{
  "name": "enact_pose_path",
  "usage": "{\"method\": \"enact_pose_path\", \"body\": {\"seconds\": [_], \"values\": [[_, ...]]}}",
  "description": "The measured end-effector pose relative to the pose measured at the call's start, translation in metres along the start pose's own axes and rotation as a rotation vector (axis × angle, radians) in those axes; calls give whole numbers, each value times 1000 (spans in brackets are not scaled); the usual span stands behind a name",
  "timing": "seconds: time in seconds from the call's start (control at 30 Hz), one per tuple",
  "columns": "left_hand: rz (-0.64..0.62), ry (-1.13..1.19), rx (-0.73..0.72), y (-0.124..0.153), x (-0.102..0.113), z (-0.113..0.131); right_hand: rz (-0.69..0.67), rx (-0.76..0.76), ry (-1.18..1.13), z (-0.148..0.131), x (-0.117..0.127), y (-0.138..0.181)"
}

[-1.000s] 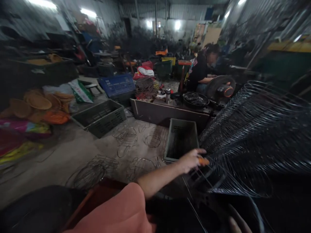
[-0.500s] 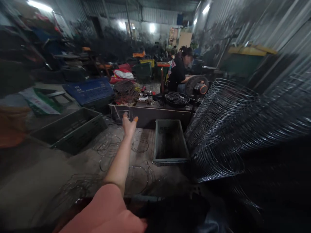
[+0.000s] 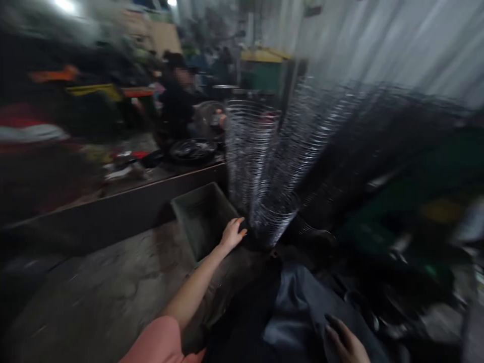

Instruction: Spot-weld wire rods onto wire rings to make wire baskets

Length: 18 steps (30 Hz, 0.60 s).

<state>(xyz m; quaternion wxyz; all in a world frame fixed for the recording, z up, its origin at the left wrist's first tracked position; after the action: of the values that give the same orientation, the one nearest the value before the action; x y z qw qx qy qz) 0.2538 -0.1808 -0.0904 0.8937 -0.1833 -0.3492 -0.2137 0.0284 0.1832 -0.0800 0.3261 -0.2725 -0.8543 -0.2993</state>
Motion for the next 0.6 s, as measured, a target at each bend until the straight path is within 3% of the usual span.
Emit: {"method": "enact_pose_path", "body": {"seconds": [0.1,0.2,0.27,0.37,0.47,0.6], "values": [[-67,-115,-143,-28,-22,27,36,-139,-116,10,9,15],[-25,-223,-332,-63,-46,56,86,-217,-191,21,14,25],[-16,-155,-421,-84,-62,73,96,-253,-219,30,16,29],[-54,77,-440,-111,-74,89,112,-274,-246,39,19,33],[-30,191,-436,-137,-65,98,117,-303,-259,40,21,34],[203,360,-425,-165,-23,117,89,-296,-268,33,23,30]]}}
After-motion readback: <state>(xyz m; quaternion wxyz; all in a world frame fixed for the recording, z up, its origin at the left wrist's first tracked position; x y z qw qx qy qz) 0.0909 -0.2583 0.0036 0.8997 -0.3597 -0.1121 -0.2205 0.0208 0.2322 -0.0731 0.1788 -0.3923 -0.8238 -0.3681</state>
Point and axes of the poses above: each hand's wrist, its own y-axis away from the middle knuckle, its own x-axis out of the back of the hand, z = x × y, the point moved 2 cm from there along -y, towards the middle knuckle, and after that the axes turned 8 degrees about -x, right-handed, at the moved point
